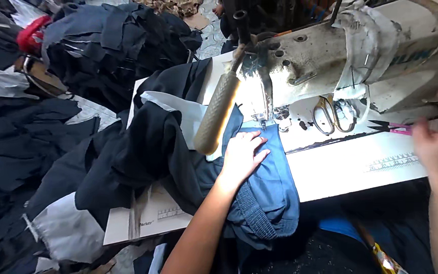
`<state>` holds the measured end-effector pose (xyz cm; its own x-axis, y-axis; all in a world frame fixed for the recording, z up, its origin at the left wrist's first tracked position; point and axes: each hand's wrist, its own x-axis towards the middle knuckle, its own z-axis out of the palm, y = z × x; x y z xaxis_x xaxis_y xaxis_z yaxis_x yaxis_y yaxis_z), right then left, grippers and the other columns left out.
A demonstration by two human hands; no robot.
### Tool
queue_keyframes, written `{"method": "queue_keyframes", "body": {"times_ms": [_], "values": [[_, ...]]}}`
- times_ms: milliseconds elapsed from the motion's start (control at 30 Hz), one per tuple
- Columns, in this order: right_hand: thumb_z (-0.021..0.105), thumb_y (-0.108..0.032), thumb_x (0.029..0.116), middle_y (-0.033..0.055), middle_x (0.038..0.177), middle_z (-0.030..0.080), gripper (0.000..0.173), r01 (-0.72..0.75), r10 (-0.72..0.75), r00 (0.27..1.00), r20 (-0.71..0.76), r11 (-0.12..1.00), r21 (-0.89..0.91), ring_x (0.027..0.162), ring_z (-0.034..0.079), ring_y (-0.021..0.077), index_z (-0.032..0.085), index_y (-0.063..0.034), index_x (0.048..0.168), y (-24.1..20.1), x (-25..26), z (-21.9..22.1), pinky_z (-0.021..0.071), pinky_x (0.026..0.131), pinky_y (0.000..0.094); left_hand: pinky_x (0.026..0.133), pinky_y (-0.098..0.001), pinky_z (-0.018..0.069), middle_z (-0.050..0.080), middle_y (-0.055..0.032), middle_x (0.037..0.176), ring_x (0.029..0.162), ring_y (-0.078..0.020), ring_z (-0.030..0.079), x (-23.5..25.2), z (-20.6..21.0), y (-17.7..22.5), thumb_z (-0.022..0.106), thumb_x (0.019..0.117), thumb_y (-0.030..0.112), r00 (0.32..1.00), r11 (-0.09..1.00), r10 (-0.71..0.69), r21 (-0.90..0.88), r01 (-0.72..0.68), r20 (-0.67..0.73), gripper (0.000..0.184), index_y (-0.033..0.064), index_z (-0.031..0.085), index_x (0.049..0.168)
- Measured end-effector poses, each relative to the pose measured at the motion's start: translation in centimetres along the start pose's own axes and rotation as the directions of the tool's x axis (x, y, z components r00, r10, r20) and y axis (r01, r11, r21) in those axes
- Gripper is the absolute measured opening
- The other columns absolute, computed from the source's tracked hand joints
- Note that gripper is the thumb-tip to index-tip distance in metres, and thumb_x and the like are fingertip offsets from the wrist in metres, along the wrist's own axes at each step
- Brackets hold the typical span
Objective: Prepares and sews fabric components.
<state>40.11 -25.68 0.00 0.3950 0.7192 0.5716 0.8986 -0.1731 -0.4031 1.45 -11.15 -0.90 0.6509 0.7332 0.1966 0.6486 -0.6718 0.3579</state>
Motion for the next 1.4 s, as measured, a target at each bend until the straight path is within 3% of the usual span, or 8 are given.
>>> {"method": "queue_keyframes", "body": {"times_ms": [300, 367, 467, 667, 800, 900, 1000, 1400], "values": [[0.058, -0.018, 0.0901, 0.0082, 0.093, 0.075, 0.024, 0.209, -0.460, 0.810, 0.364, 0.806, 0.554, 0.090, 0.070, 0.0203, 0.077, -0.0051, 0.096, -9.7, -2.3, 1.9, 0.0496, 0.088, 0.0474, 0.085, -0.0564, 0.0576, 0.074, -0.0156, 0.105, 0.104, -0.0361, 0.071, -11.5, -4.2, 8.7, 0.085, 0.0756, 0.033, 0.947, 0.973, 0.232, -0.063, -0.224, 0.223, 0.036, 0.0059, 0.075, 0.096], [0.058, -0.019, 0.0947, 0.0022, 0.078, 0.070, 0.023, 0.011, -0.606, 0.445, 0.659, 0.740, 0.673, 0.072, 0.064, 0.0065, 0.076, -0.0047, 0.092, -11.9, -1.4, 1.3, 0.0537, 0.071, 0.0288, 0.076, -0.0485, 0.0625, 0.075, -0.0131, 0.099, 0.095, -0.0292, 0.075, -13.2, -4.8, 6.2, 0.081, 0.0722, 0.012, 0.992, 0.994, 0.101, -0.052, -0.097, 0.071, 0.019, 0.0054, 0.074, 0.089], [0.059, -0.010, 0.1002, 0.0232, 0.097, 0.071, 0.024, -0.065, -0.740, -0.135, 0.659, 0.671, 0.739, 0.090, 0.066, 0.0306, 0.071, 0.0093, 0.109, -20.5, -1.2, 4.0, 0.0489, 0.085, 0.0486, 0.082, -0.0179, 0.0574, 0.072, 0.0149, 0.096, 0.092, 0.0048, 0.067, -13.3, -11.8, 1.5, 0.071, 0.0856, 0.023, 0.930, 0.892, -0.256, -0.436, 0.122, -0.263, 0.015, 0.0177, 0.073, 0.099], [0.064, -0.013, 0.0991, 0.0320, 0.153, 0.042, 0.049, 0.183, -0.731, 0.133, 0.669, 0.682, 0.709, 0.146, 0.033, 0.0510, 0.052, 0.0068, 0.143, -34.2, -6.1, 10.6, 0.0176, 0.118, 0.0691, 0.069, -0.0148, 0.0571, 0.069, 0.0213, 0.084, 0.076, 0.0077, 0.066, -11.4, -16.7, 1.6, 0.070, 0.0845, 0.014, 0.915, 0.802, -0.299, -0.591, 0.088, -0.270, 0.017, 0.0240, 0.064, 0.096], [0.064, -0.006, 0.0921, 0.0202, 0.083, 0.070, 0.014, 0.356, -0.921, 0.252, 0.297, 0.373, 0.857, 0.081, 0.070, 0.0371, 0.073, 0.0037, 0.091, -29.4, -5.8, 8.4, 0.0532, 0.069, 0.0556, 0.066, -0.0132, 0.0556, 0.066, 0.0218, 0.080, 0.073, 0.0087, 0.064, -12.2, -16.7, 0.5, 0.068, 0.0809, 0.006, 0.917, 0.782, -0.326, -0.611, 0.124, -0.231, 0.022, 0.0228, 0.059, 0.093], [0.061, 0.004, 0.0875, 0.0195, 0.102, 0.074, 0.021, 0.476, -0.820, 0.572, 0.033, 0.364, 0.800, 0.100, 0.071, 0.0331, 0.073, 0.0035, 0.105, -26.2, -1.6, 6.5, 0.0564, 0.086, 0.0460, 0.069, -0.0121, 0.0557, 0.068, 0.0232, 0.085, 0.077, 0.0096, 0.065, -12.5, -16.6, -0.2, 0.072, 0.0820, 0.012, 0.957, 0.772, -0.228, -0.632, 0.066, -0.179, 0.021, 0.0270, 0.062, 0.093], [0.063, 0.002, 0.0896, 0.0242, 0.141, 0.058, 0.053, 0.355, -0.804, 0.395, 0.444, 0.580, 0.733, 0.135, 0.052, 0.0393, 0.055, 0.0034, 0.142, -25.6, 3.2, 6.5, 0.0375, 0.113, 0.0538, 0.100, -0.0197, 0.0523, 0.071, 0.0242, 0.098, 0.097, 0.0105, 0.065, -12.0, -16.7, -0.5, 0.073, 0.0855, 0.024, 0.988, 0.838, -0.009, -0.540, -0.075, -0.152, 0.016, 0.0272, 0.067, 0.100], [0.065, -0.008, 0.0963, 0.0203, 0.090, 0.070, 0.014, 0.622, -0.826, 0.246, 0.507, 0.535, 0.571, 0.091, 0.068, 0.0385, 0.072, 0.0036, 0.096, -25.7, 3.3, 7.0, 0.0509, 0.079, 0.0544, 0.117, -0.0304, 0.0407, 0.071, 0.0096, 0.093, 0.098, 0.0086, 0.065, -12.0, -16.5, 0.6, 0.070, 0.0909, 0.025, 0.966, 0.885, 0.247, -0.388, -0.258, -0.078, 0.018, 0.0115, 0.065, 0.102]]}}
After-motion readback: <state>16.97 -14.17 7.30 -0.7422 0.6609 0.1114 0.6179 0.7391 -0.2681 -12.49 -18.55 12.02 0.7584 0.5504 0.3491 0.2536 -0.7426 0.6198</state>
